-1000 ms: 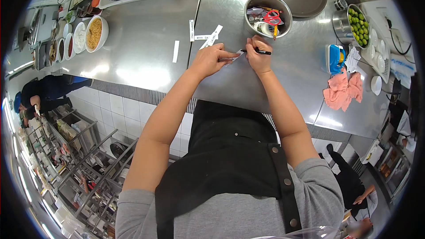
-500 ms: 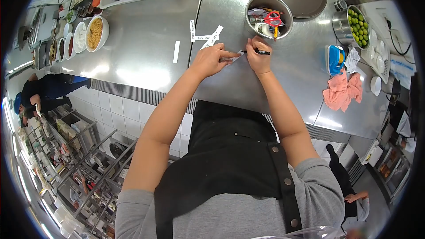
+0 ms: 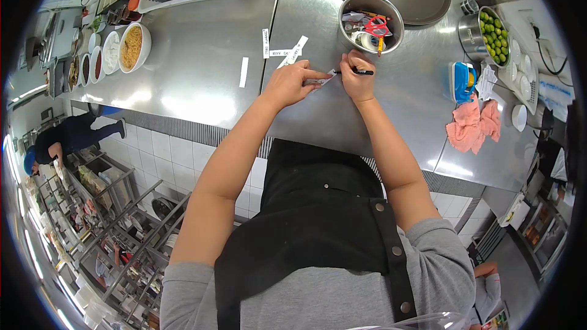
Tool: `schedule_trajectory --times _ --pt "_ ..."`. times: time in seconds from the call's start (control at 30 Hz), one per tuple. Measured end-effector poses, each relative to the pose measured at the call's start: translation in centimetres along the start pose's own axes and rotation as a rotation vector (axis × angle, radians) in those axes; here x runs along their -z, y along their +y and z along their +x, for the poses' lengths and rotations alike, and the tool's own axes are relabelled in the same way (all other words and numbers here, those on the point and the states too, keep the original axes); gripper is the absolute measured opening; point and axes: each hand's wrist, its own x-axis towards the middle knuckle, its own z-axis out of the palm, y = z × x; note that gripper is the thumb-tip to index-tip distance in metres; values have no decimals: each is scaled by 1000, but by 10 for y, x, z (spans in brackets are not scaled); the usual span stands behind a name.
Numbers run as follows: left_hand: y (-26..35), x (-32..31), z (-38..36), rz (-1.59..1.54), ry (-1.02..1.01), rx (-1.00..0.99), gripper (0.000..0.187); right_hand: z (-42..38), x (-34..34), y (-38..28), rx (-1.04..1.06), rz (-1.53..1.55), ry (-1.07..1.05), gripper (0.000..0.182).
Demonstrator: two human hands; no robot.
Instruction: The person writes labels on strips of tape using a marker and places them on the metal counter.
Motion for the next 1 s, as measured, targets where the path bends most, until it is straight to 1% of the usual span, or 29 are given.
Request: schedule_trajectory --times 0.23,0.3,0.33,0.43,0.5,0.73,0.8,0.83,0.93,1.0 --pt "-1 -1 0 -5 2 -4 34 -2 -1 4 -76 39 3 34" --pt "-2 -1 0 -14 11 -14 37 -1 -1 2 17 -23 -1 33" --pt "-2 -1 0 -22 20 -21 40 0 -1 0 18 -23 -1 33" --pt "-3 -2 0 -27 21 -22 40 0 -1 -1 12 -10 2 34" --pt "-3 -2 0 -30 19 -21 40 -1 -1 0 -62 27 -34 34" --pt "-2 -1 1 -34 12 -8 39 0 -1 -1 -86 33 -48 33" --pt "-2 -1 1 -27 10 -6 39 2 0 -6 32 -25 -11 34" --pt "-2 -1 1 -21 9 -6 39 2 0 -6 32 -24 -11 34" --pt "-2 -1 1 -25 12 -13 40 -2 2 -2 21 -27 -16 35" --pt "-2 -4 -1 1 26 -15 39 -7 3 2 -107 53 26 36"
